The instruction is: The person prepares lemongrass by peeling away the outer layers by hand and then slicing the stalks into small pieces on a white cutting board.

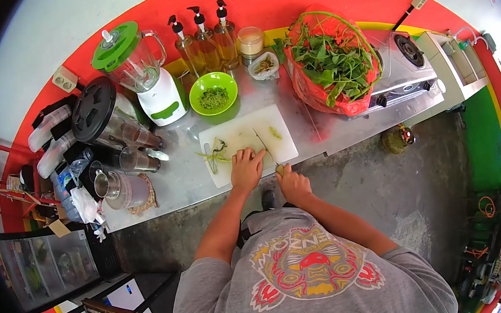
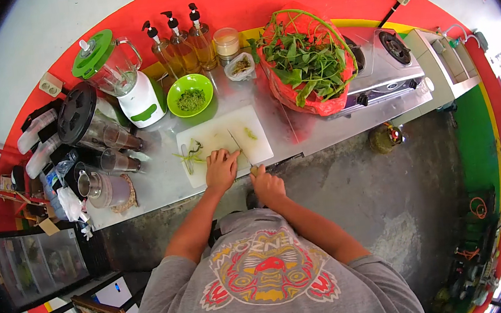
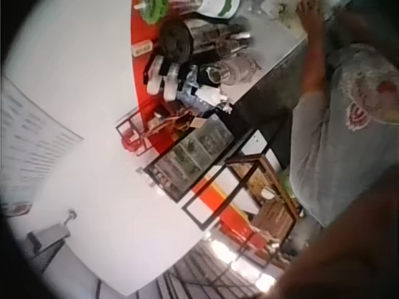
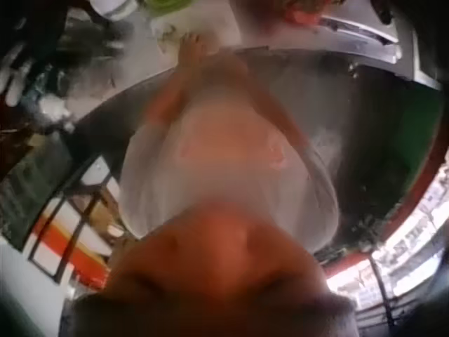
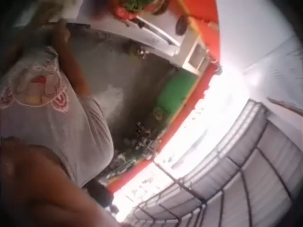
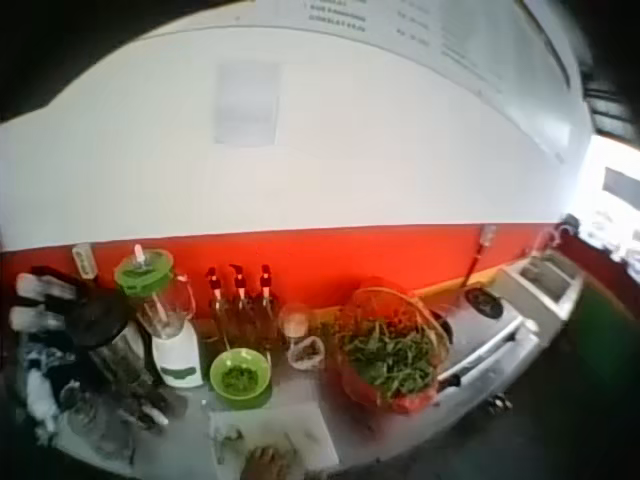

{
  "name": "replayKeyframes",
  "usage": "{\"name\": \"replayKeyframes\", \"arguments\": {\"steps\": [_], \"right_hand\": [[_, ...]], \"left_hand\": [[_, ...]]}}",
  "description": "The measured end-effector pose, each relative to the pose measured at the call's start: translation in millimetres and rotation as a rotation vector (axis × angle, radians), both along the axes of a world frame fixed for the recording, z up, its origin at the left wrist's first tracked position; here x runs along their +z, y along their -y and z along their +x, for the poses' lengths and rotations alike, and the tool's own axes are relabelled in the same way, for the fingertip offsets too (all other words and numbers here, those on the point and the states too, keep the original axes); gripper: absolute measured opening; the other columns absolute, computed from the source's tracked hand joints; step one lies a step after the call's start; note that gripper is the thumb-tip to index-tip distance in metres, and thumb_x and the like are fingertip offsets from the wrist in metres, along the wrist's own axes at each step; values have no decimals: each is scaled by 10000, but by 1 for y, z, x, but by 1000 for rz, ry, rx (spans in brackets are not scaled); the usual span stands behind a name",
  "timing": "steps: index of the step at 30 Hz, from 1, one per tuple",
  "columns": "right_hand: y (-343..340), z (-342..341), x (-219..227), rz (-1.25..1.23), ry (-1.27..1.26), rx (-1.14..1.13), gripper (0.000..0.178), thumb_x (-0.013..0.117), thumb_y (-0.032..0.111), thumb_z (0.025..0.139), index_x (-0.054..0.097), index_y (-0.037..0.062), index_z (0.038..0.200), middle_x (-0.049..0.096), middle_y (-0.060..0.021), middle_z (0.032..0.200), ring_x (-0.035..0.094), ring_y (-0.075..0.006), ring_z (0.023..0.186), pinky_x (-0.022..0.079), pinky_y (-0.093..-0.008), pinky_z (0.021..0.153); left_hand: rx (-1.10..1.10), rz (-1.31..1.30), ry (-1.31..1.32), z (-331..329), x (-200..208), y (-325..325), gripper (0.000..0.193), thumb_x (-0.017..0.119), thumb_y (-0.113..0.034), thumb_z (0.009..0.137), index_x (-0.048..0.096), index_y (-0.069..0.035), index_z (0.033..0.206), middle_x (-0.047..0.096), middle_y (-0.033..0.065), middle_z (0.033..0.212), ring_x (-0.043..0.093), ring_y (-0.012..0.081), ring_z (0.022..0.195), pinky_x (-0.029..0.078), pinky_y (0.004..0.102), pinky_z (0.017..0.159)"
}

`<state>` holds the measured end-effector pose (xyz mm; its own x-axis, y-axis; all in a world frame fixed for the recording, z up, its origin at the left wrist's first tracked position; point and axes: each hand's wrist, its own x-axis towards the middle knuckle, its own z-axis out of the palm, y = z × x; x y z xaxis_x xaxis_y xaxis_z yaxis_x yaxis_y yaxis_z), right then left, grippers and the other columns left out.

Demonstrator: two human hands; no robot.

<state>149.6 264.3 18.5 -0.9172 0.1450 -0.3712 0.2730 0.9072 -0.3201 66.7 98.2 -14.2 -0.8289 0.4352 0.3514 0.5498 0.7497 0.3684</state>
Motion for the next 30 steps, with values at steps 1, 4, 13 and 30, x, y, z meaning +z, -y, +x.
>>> {"name": "replayKeyframes", "arguments": {"steps": [1,4,13,30], "right_hand": [[-2,-10,0,4,-15,15,461,489,466,1044,465,23,1168,722,-248,863,713,-464,824,563,-566,750],[-6,-19,4,22,-70,59,467,483,468,1046,464,19,1175,725,-244,878,713,-463,829,558,-572,766],[-7,2,2,-27,3,12,460,501,469,1037,465,32,1178,722,-255,872,710,-461,829,551,-580,765],[0,-37,12,40,-20,99,447,507,460,1037,465,30,1150,733,-229,880,732,-423,844,580,-541,773]], "left_hand": [[-1,15,4,-1,-1,-1,283,640,-181,909,706,-223,1181,535,32,991,507,258,995,411,418,866],[-13,41,23,-2,4,-1,276,637,-180,916,706,-226,1179,534,33,977,507,256,989,411,417,863],[-11,38,28,-4,-1,2,271,621,-170,929,712,-194,1183,565,35,992,519,267,982,414,428,873],[-24,18,87,-8,-2,6,234,603,-161,922,679,-170,1144,580,44,1041,531,279,1002,414,439,870]]}}
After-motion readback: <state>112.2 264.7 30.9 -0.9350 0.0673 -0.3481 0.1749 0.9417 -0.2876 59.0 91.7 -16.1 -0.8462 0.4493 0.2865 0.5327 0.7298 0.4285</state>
